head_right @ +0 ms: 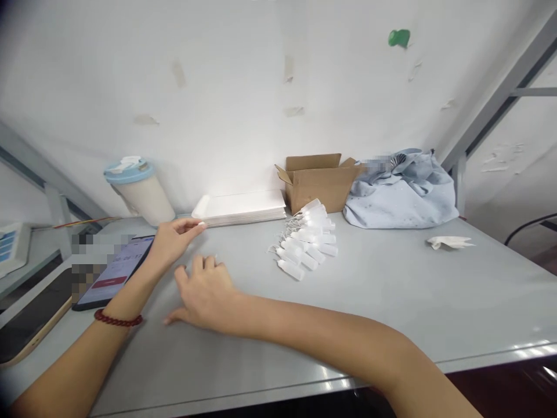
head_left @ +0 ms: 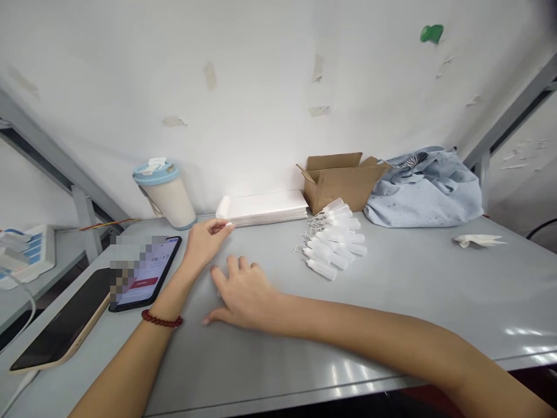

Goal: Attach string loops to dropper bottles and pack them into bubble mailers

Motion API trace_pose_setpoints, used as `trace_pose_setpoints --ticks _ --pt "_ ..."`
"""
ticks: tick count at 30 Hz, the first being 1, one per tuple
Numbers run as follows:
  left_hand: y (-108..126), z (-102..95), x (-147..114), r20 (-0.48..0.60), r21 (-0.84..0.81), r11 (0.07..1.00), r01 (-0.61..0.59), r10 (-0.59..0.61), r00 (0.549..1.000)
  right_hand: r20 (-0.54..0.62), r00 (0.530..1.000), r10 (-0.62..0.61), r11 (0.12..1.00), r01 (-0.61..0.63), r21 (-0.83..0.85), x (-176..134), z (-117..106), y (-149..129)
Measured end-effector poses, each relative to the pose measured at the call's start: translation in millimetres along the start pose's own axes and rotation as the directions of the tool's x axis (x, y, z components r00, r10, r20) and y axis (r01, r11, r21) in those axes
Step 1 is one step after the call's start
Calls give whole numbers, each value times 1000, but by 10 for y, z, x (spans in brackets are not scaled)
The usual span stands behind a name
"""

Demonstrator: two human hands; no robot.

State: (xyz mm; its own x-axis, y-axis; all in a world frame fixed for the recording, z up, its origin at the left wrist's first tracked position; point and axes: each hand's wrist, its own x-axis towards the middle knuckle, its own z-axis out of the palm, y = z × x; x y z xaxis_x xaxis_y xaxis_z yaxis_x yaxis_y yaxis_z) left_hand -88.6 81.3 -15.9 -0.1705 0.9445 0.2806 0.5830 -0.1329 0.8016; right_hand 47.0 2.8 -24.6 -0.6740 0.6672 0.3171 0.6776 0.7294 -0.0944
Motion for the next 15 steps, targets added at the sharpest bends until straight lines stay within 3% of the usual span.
trace_pose_setpoints --ticks 5,8,12,15 --pt "37 -99 26 -49 -71 997 35 -39 998 44 998 -39 990 45 -137 66 100 -114" --pt "77 -83 0 -39 -90 995 52 -56 998 70 990 -123 977 133 -166 42 142 -98" --pt "170 -68 -61 -8 -103 992 74 -75 997 85 959 -271 952 280 -125 -182 162 103" --pt "292 -67 -135 25 -117 989 93 -90 996 103 952 -289 950 299 -92 -459 94 358"
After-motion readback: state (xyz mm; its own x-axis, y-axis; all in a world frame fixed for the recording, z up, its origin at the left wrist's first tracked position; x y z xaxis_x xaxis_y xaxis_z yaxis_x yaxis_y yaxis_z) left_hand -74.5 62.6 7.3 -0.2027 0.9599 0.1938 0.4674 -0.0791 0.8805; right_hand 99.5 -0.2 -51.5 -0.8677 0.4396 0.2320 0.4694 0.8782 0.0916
